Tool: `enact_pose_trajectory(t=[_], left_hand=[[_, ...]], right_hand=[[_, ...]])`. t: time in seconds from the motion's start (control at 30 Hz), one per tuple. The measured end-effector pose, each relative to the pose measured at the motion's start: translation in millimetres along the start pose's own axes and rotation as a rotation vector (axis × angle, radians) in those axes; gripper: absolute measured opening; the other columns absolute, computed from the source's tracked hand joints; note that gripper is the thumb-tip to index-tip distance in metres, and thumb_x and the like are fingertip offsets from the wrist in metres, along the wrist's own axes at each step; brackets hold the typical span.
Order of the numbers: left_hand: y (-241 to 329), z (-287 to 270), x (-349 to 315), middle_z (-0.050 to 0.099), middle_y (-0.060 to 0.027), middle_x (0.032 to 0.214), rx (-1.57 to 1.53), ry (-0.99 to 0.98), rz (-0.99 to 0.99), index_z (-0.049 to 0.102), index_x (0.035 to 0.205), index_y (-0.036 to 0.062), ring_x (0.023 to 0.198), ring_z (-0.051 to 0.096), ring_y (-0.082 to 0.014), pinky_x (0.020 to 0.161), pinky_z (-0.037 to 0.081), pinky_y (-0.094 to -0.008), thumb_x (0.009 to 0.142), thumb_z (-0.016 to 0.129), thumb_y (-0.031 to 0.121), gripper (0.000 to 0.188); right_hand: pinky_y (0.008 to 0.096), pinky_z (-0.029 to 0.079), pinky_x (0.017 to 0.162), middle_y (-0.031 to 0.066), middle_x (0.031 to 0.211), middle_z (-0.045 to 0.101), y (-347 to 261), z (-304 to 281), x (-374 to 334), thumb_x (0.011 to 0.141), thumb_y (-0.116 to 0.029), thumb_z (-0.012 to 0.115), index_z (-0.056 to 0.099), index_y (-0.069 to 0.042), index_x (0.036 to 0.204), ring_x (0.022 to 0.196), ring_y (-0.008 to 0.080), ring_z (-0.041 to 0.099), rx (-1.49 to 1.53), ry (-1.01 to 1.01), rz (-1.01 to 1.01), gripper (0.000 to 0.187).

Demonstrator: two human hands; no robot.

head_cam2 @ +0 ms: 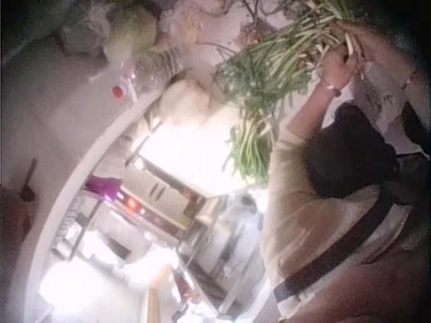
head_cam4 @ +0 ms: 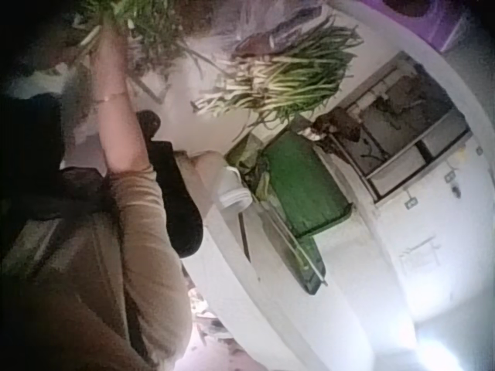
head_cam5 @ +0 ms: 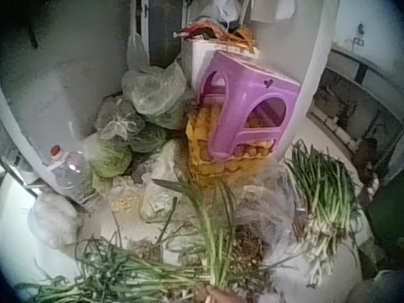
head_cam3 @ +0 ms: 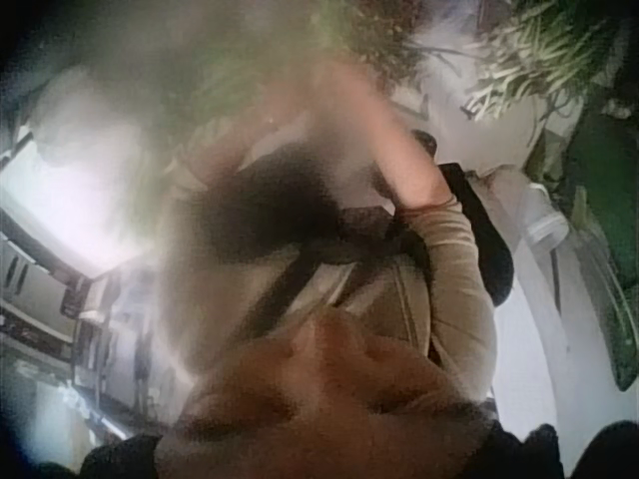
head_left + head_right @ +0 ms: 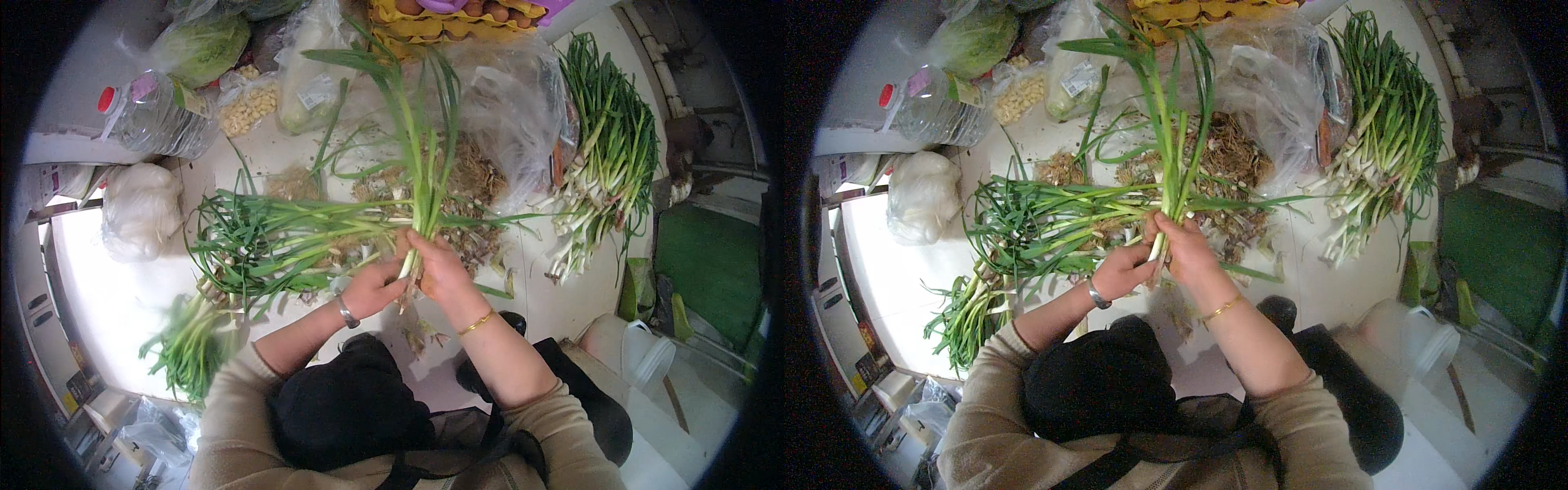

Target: The person trims the root ends and outer layers of green onions by hand, separating the cleaned stalks into a neat pile on the table. The person repeatedly picks up bunches, removes unwanted parts, and places the trimmed onions aside.

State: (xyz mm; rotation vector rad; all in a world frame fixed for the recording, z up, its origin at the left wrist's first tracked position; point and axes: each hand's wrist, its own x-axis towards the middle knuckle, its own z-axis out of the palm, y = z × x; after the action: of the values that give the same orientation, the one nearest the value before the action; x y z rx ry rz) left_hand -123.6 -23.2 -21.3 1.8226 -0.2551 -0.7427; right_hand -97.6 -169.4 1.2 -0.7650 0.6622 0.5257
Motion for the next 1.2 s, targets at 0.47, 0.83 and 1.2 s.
enact_pose_trajectory(t=[0.47,0.83,1.2], left_hand=[[-16,17,3,0.050,-0.0052,0.071,-0.759,-0.532,-0.183,0.051,0.092,0.0040,0.056,0.044,-0.0149,0.050,0.036,-0.0275,0.093,0.044,0.022,0.019],[-95,-33,89,0.057,-0.0124,0.095,0.997,0.092,0.065,0.060,0.093,0.0029,0.092,0.052,-0.0283,0.081,0.043,-0.0380,0.073,0.053,0.007,0.021],[-100,-40,108,0.053,-0.0109,0.097,1.046,0.006,0.228,0.061,0.096,0.0094,0.097,0.049,-0.0281,0.081,0.042,-0.0370,0.071,0.063,0.019,0.027]], right_hand=[[0.0238,0.035,0.052,-0.0047,0.061,0.038,-30,-20,3,0.090,-0.022,0.049,0.049,-0.007,0.089,0.059,0.0086,0.036,0.346,-0.201,0.067,0.015],[0.0216,0.032,0.043,-0.0017,0.059,0.043,-149,-47,-58,0.089,-0.020,0.052,0.053,-0.003,0.095,0.048,0.0076,0.037,-0.473,0.167,-0.427,0.018],[0.0249,0.039,0.042,0.0073,0.072,0.060,-36,-57,-16,0.088,-0.015,0.053,0.058,0.000,0.089,0.048,0.0096,0.047,-0.582,0.259,-0.091,0.017]])
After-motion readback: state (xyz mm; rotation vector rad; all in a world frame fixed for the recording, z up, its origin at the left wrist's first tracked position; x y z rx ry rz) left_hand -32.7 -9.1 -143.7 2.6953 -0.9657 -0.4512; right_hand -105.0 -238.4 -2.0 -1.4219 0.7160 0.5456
